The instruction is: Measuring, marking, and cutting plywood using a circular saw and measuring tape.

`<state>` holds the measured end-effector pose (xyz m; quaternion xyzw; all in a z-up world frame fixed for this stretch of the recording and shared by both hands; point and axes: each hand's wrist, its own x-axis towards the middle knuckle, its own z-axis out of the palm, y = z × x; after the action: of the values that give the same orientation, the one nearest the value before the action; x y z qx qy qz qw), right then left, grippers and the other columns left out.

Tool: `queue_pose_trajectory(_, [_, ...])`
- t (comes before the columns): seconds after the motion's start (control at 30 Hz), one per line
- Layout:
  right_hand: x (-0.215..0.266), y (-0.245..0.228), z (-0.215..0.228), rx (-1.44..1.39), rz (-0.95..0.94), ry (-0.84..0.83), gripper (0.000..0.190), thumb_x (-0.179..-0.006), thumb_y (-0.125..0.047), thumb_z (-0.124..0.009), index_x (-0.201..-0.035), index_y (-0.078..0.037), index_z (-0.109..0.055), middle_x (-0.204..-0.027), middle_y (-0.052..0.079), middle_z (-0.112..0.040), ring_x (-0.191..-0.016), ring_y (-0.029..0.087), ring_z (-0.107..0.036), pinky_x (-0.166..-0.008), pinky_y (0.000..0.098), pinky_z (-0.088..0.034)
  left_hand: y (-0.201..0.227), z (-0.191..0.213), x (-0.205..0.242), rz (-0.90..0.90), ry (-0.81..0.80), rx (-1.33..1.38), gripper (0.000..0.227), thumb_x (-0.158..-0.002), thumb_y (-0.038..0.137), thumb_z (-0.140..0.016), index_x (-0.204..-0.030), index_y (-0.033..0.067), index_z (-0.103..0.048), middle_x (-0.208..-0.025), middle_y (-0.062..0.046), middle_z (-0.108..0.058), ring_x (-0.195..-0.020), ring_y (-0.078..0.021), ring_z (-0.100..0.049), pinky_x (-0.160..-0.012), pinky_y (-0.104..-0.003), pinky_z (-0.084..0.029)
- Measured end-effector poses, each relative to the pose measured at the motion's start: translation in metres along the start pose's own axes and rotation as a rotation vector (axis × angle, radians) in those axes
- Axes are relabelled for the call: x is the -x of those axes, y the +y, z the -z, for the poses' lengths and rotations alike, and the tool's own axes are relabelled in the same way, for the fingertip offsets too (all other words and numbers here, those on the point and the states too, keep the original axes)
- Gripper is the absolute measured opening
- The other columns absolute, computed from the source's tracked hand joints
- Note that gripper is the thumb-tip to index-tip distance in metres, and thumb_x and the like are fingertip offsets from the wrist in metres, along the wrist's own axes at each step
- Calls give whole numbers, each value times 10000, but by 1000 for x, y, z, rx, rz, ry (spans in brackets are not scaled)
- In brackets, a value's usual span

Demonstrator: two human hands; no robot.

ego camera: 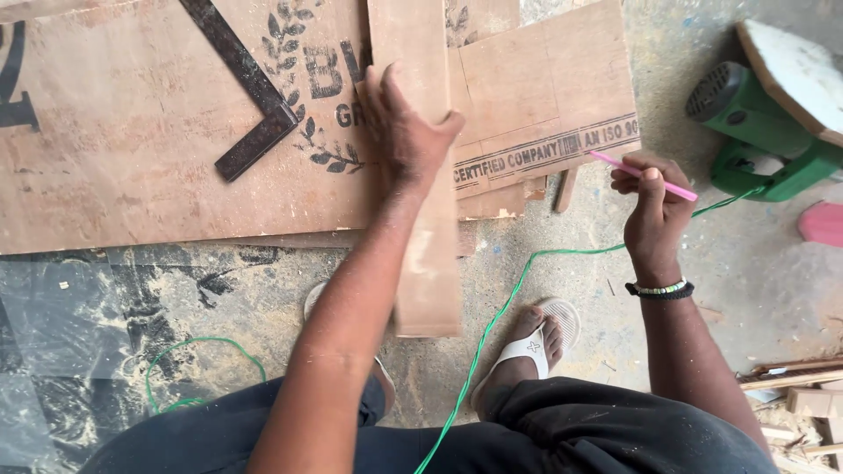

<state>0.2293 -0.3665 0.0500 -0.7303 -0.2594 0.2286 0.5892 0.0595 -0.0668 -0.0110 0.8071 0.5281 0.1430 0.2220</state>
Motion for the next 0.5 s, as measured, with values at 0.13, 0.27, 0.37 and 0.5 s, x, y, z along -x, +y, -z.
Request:
queue_pose_trajectory(0.13, [14, 16, 5, 10, -14, 22, 334, -1184, -264, -503, -1193, 27, -667, -1032, 141, -724, -929, 195, -729, -835, 315, -616, -35, 33, -15, -47, -25, 19, 1333, -518, 471, -1064, -1502, 58, -265, -1603, -339, -220, -1496, -464, -271, -1225, -603, -199])
queue_pose_trajectory(0.27, [21, 16, -1, 1, -45, 11, 251, -1153, -193, -542, -1182, 26, -660, -1014, 137, -725, -913, 189, -731, -828, 314, -621, -79, 75, -46, -65, -58, -6, 1364, -533, 453, -1076, -1549, 84, -244, -1606, -324, -240, -1498, -473, -259, -1247, -588, -191])
queue_pose_trajectory(0.37, [29, 13, -7, 16, -88, 3, 175, -1086, -102, -603, -1184, 41, -625, -1042, 141, -705, -926, 184, -714, -832, 316, -610, -118, 117, -71, -96, -130, 28, 1271, -553, 343, -1056, -1536, 121, -281, -1555, -262, -391, -1439, -430, -406, -1197, -546, -364])
queue_pose_trajectory(0.5, [37, 14, -11, 25, -167, -43, 163, -1053, -57, -589, -1175, 49, -616, -1100, 142, -688, -980, 184, -713, -860, 322, -613, -147, 175, -88, -23, -312, -204, 1213, -560, 232, -1013, -1542, 135, -309, -1504, -193, -462, -1368, -388, -489, -1143, -543, -431])
